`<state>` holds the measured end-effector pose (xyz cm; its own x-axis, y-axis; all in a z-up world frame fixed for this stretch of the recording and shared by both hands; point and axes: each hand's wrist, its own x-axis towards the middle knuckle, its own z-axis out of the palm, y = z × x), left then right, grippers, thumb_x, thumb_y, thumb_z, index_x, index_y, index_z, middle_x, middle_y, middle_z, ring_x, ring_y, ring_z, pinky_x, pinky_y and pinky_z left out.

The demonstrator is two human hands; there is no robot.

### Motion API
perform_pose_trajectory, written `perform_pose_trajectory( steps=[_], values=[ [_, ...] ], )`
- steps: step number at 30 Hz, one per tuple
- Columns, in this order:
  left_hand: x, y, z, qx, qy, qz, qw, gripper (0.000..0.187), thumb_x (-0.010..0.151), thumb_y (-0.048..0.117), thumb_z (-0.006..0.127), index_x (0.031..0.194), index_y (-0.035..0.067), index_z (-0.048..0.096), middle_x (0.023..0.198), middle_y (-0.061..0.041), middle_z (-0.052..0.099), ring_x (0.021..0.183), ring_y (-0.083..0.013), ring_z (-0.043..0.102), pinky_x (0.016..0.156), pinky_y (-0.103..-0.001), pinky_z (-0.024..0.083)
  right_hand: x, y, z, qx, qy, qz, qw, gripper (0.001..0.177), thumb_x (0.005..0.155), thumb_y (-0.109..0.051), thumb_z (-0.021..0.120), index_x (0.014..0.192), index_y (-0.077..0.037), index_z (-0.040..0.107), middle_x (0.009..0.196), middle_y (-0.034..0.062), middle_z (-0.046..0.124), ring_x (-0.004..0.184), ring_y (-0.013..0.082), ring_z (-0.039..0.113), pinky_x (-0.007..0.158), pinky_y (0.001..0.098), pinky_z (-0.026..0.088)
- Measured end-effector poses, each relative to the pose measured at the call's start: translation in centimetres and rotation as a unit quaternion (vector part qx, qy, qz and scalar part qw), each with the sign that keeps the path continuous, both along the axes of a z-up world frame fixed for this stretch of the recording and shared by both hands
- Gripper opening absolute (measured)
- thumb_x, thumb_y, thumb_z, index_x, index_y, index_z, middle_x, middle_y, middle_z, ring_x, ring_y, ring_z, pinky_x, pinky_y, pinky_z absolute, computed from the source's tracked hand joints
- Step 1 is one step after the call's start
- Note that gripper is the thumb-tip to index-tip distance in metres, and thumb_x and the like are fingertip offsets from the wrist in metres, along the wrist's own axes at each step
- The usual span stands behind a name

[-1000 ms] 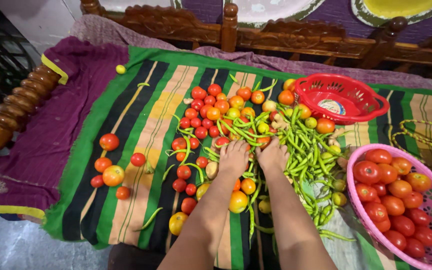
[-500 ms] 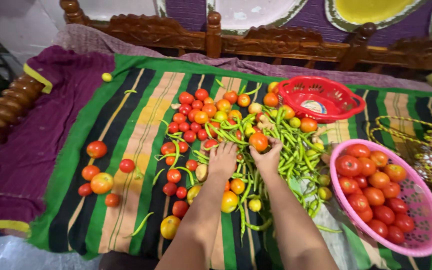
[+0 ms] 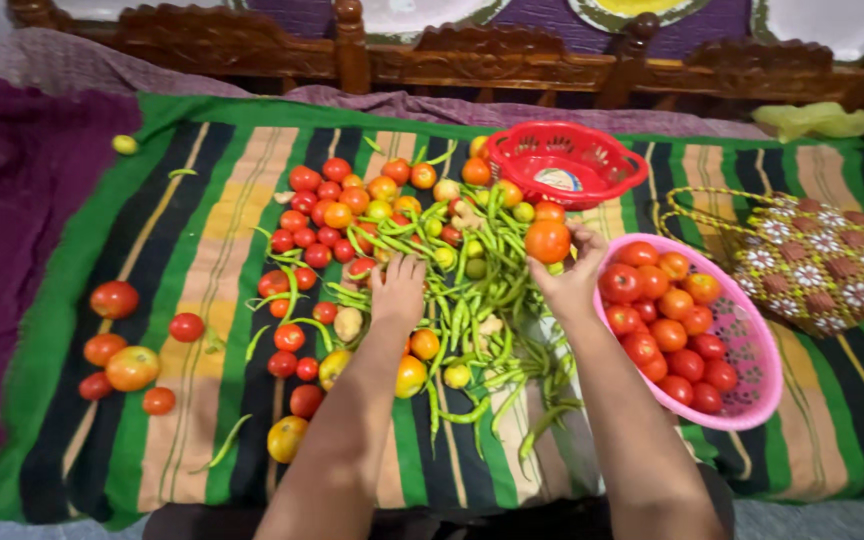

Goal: The person sits on a bed and sorts tomatoes and green chilies from a mixed pile on a striped cloth. They pick tomatoes one by one and place them into a pink basket, occasionally moving chilies aside to access more tomatoes.

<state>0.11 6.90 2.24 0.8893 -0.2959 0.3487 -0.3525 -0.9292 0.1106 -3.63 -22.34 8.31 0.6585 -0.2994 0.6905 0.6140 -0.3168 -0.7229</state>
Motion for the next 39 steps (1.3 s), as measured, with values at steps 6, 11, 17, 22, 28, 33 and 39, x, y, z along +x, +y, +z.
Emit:
perform_pose_trajectory(
  steps=[6,11,17,22,28,33,39],
  values=[
    [-1.3,-6.7,3.5,-0.148,0.033,-0.041,0.988,0.046,0.089,0.017,0.060,0.134,0.018,0.057,0.147,0.000,0.049,0.141,-0.0201,0.038,0.113,-0.061,0.021,-3.7,-6.0,-0.1,0.014,0.021,-0.059,0.998,0.083,0.080,0.001,0.087,0.139,-0.011,0.030,0.138,0.0095,0.042,0.129,0.0225,0.051,0.111,0.0384,0.049],
    [-2.5,-12.6,3.4,-0.163,0.032,-0.129,0.978,0.043,0.095,0.022,0.060,0.137,0.016,0.057,0.146,-0.003,0.050,0.142,-0.0216,0.037,0.117,-0.054,0.022,-5.8,-12.2,-1.4,0.035,0.008,-0.078,0.996,0.075,0.086,0.003,0.078,0.143,-0.010,0.032,0.138,0.0086,0.042,0.128,0.0202,0.049,0.113,0.0360,0.046],
    [-3.3,-13.2,0.3,-0.123,0.045,-0.151,0.980,0.043,0.098,0.031,0.057,0.138,0.015,0.056,0.148,-0.003,0.050,0.143,-0.0207,0.038,0.118,-0.051,0.024,-8.8,-18.6,-2.0,0.279,0.080,-0.052,0.956,0.045,0.099,-0.010,0.065,0.139,-0.011,0.044,0.130,0.0027,0.053,0.101,0.0137,0.054,0.073,0.0277,0.045],
    [-3.8,-12.3,-0.5,-0.101,0.039,-0.143,0.984,0.043,0.097,0.035,0.056,0.136,0.017,0.059,0.148,-0.001,0.050,0.143,-0.0215,0.038,0.116,-0.052,0.027,-11.2,-20.6,-0.8,0.325,0.187,0.015,0.927,0.043,0.107,-0.040,0.049,0.131,-0.005,0.058,0.112,0.0116,0.068,0.089,0.0234,0.065,0.069,0.0339,0.055],
    [-4.1,-12.2,-0.3,-0.097,0.021,-0.142,0.985,0.042,0.097,0.035,0.056,0.135,0.018,0.061,0.148,-0.001,0.049,0.143,-0.0224,0.038,0.116,-0.051,0.029,-12.2,-19.1,-0.3,0.359,0.294,0.114,0.879,0.039,0.097,-0.024,0.060,0.132,-0.007,0.052,0.115,0.0120,0.066,0.096,0.0277,0.069,0.080,0.0415,0.058],
    [-4.1,-12.2,0.1,-0.096,0.041,-0.138,0.985,0.042,0.097,0.035,0.054,0.135,0.017,0.060,0.149,-0.001,0.048,0.143,-0.0230,0.037,0.116,-0.052,0.028,-12.0,-18.3,-0.4,0.277,0.310,0.003,0.909,0.042,0.089,-0.015,0.060,0.128,-0.013,0.045,0.116,0.0100,0.064,0.093,0.0284,0.068,0.078,0.0435,0.056],
    [-4.0,-12.3,0.0,-0.088,0.052,-0.133,0.986,0.041,0.098,0.034,0.053,0.135,0.017,0.060,0.150,-0.001,0.048,0.143,-0.0229,0.037,0.116,-0.052,0.027,-12.2,-18.4,-2.1,0.007,0.300,-0.121,0.946,0.041,0.100,-0.021,0.063,0.135,-0.002,0.057,0.125,0.0131,0.064,0.109,0.0233,0.063,0.092,0.0372,0.049]
  ],
)
